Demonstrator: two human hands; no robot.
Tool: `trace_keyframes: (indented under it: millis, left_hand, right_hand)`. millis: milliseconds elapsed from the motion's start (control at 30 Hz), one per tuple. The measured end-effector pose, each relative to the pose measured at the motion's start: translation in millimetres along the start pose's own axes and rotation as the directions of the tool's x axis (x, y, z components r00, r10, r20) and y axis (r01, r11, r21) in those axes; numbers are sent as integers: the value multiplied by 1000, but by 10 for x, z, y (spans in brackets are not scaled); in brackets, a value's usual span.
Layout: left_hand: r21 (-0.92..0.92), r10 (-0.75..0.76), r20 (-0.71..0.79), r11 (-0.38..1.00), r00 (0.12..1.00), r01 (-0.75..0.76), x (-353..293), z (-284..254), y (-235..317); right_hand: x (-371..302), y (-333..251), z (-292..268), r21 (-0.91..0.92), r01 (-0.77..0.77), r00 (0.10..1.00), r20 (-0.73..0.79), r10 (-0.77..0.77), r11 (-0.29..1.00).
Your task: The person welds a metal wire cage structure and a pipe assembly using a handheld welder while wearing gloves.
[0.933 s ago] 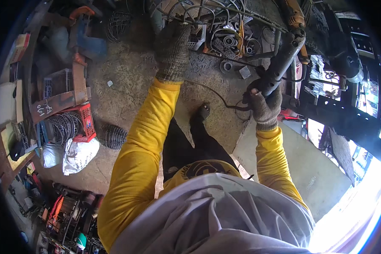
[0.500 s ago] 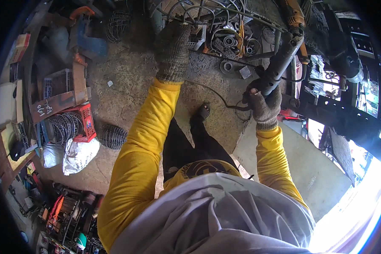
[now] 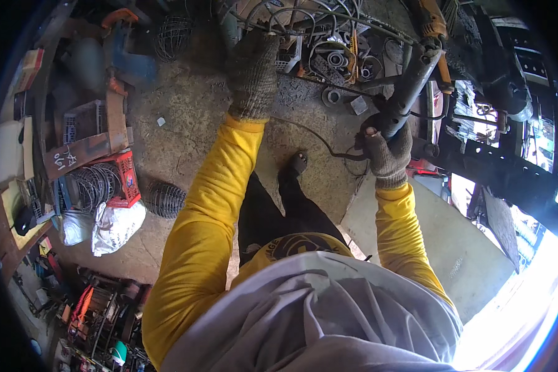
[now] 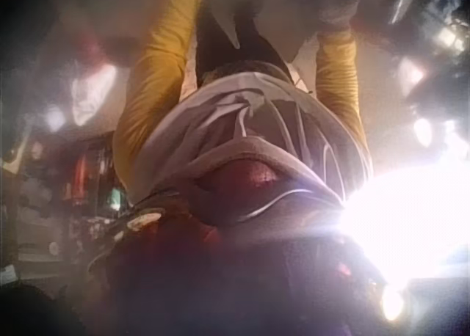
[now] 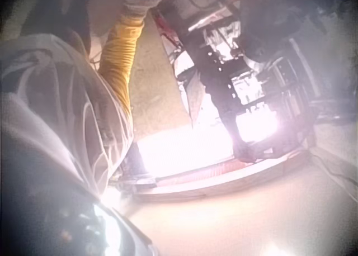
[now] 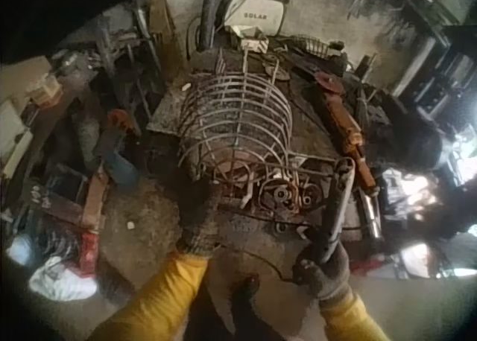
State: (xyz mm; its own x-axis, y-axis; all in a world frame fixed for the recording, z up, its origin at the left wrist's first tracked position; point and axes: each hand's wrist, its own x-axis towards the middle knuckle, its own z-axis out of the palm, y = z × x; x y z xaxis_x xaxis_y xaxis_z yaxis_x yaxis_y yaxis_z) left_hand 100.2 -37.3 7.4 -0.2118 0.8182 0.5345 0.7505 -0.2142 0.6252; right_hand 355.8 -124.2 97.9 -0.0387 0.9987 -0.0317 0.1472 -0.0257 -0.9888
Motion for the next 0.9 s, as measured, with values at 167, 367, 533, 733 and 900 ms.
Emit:
trace_keyframes:
  millis: [167,367,533,733,900]
  left_hand:
    - [-242,-231,-11,945,973,221,-32,64,68]
    - [-135,-36,-141,991,989,16,-25,104,15]
    - [-231,-162,-98,963,982,135,-12,85,37]
    - [-418,-301,-39,871,953,258,3,62,74]
    - [-604,-351,-4,747,937,277,14,46,144]
  right_hand:
    - [3,3,15,-52,8,1000,-6,-8,999]
    - [-1,55,-37,-108,27,1000,8,-27,994]
    - [2,43,-36,-93,45,999,13,-44,995]
    - [-9,21,-8,-77,38,999,0,-38,996]
    - [-2,48,-31,-96,49,999,10,-49,994]
